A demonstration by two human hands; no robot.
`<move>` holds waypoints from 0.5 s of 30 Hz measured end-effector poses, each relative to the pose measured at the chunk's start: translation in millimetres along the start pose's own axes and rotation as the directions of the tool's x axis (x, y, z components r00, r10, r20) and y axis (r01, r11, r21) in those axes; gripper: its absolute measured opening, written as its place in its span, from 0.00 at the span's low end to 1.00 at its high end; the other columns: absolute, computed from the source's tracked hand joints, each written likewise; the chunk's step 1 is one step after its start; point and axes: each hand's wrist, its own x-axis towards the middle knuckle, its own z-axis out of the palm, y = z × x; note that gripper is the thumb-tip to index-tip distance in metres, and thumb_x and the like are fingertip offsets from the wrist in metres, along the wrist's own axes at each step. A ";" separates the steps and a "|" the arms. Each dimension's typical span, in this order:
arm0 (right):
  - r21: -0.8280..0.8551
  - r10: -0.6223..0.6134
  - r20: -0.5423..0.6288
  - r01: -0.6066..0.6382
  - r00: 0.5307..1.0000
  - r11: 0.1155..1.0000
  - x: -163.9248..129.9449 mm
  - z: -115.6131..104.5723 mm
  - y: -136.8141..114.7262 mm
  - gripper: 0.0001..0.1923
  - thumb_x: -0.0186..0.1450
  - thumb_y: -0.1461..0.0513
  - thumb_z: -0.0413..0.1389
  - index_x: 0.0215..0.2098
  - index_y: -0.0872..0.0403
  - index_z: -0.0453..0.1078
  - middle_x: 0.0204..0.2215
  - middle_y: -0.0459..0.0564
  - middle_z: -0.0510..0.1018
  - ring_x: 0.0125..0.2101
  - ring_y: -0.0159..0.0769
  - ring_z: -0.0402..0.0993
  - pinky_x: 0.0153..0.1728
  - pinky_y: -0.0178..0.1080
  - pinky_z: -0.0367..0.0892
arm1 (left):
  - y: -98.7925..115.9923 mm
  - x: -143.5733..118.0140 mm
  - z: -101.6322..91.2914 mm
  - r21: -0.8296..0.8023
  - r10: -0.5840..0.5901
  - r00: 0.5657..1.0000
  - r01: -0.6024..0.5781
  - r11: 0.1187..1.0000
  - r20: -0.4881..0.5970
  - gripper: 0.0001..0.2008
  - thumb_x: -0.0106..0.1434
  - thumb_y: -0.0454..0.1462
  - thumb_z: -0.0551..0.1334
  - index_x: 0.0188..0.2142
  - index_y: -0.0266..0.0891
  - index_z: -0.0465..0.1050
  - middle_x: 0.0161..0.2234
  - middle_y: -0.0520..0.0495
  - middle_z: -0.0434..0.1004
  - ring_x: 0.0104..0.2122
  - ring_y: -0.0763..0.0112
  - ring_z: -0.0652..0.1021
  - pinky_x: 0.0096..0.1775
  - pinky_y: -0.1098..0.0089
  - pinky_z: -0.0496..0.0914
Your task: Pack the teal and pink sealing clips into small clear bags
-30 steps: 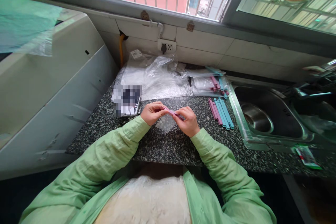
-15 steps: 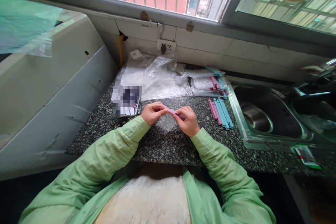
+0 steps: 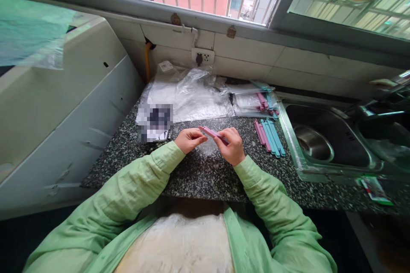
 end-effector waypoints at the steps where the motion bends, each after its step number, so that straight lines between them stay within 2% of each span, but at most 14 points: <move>1: -0.006 0.002 -0.004 -0.002 1.000 1.000 0.1 0.3 -0.2 0.03 0.57 0.62 0.54 0.25 0.52 0.64 0.22 0.46 0.69 0.28 0.34 0.62 0.30 0.39 0.60 | 0.3 -0.1 0.0 0.009 0.003 1.000 -0.003 1.000 0.001 0.18 0.48 0.48 0.61 0.16 0.34 0.69 0.15 0.54 0.60 0.17 0.80 0.61 0.21 0.75 0.56; 15: -0.034 0.045 -0.039 -0.046 0.998 0.998 2.7 -0.7 -1.6 0.04 0.57 0.63 0.53 0.25 0.52 0.63 0.21 0.46 0.68 0.27 0.34 0.62 0.30 0.39 0.61 | 2.8 0.4 0.9 0.099 0.046 0.999 -0.046 0.994 0.005 0.17 0.51 0.46 0.59 0.15 0.34 0.66 0.15 0.54 0.59 0.18 0.80 0.61 0.22 0.75 0.56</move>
